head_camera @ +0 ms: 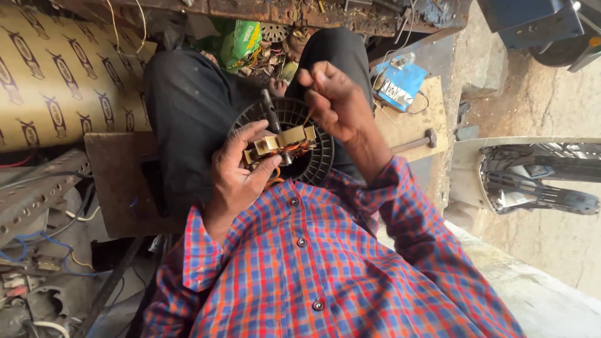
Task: The person sits on the floor and winds copper wire around a motor stator using a small wooden jig. They repeatedly wrap the wire by hand, occasionally pausing to adjust the stator or pull more wire from a spool.
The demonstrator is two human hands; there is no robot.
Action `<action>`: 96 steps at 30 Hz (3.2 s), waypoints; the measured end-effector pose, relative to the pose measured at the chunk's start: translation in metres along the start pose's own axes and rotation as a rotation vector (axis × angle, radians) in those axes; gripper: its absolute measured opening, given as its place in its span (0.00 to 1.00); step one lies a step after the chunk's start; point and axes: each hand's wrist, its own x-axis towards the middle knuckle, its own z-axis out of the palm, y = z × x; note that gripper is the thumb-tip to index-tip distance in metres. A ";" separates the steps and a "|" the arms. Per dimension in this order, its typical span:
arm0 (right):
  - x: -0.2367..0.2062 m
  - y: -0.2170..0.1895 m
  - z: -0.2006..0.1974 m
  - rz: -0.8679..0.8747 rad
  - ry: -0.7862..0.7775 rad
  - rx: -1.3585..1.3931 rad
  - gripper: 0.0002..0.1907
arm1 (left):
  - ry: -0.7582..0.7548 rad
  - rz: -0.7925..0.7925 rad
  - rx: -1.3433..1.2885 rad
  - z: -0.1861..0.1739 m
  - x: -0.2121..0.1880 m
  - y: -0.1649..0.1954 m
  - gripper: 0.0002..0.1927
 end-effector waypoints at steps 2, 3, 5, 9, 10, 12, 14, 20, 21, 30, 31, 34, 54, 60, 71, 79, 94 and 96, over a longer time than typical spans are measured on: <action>-0.014 0.010 0.009 -0.126 -0.052 -0.044 0.09 | 0.018 -0.085 -0.192 -0.001 0.002 0.000 0.26; -0.021 0.013 0.014 -0.188 -0.088 -0.073 0.11 | 0.024 -0.118 -0.236 -0.002 0.003 0.001 0.25; -0.039 0.019 0.029 -0.286 0.093 -0.739 0.26 | 0.039 -0.186 -0.321 -0.003 0.007 0.007 0.24; -0.060 0.029 0.059 -0.134 0.053 -0.636 0.35 | 0.055 -0.267 -0.391 0.003 0.020 0.020 0.21; -0.061 0.032 0.064 -0.142 0.138 -0.529 0.32 | 0.054 -0.271 -0.404 0.006 0.024 0.023 0.21; -0.059 0.036 0.073 -0.154 0.248 -0.390 0.29 | 0.058 -0.267 -0.392 0.010 0.030 0.028 0.22; -0.054 0.039 0.076 -0.165 0.295 -0.331 0.29 | 0.072 -0.248 -0.340 0.012 0.035 0.031 0.24; -0.052 0.045 0.077 -0.253 0.301 -0.405 0.25 | 0.056 0.457 0.746 0.013 0.036 0.041 0.16; -0.054 0.047 0.077 -0.242 0.322 -0.388 0.23 | 0.043 0.423 0.737 0.013 0.036 0.042 0.14; -0.060 0.059 0.071 -0.312 0.361 -0.448 0.18 | -0.160 0.286 0.764 0.013 0.046 0.048 0.10; -0.060 0.058 0.071 -0.325 0.350 -0.479 0.18 | -0.171 0.282 0.757 0.014 0.048 0.049 0.09; -0.059 0.057 0.075 -0.340 0.311 -0.480 0.19 | -0.146 0.300 0.739 0.015 0.054 0.054 0.10; -0.077 0.047 0.075 -0.231 0.314 -0.337 0.15 | -0.087 -0.214 -0.292 -0.010 0.015 0.023 0.28; -0.060 0.040 0.062 -0.315 0.051 -0.834 0.15 | -0.028 -0.153 -0.243 -0.016 0.002 0.014 0.28; -0.051 0.038 0.038 -0.374 -0.091 -0.967 0.15 | -0.072 0.095 0.157 -0.021 -0.006 -0.020 0.27; -0.049 0.030 0.042 -0.395 -0.095 -1.047 0.15 | -0.084 0.036 0.034 -0.020 -0.006 -0.020 0.28; -0.041 -0.005 0.041 -0.290 -0.320 -1.148 0.15 | -0.075 0.186 0.232 -0.018 -0.001 -0.007 0.31; -0.030 -0.023 0.040 -0.221 -0.410 -1.198 0.16 | -0.085 0.316 0.372 -0.018 0.008 0.006 0.27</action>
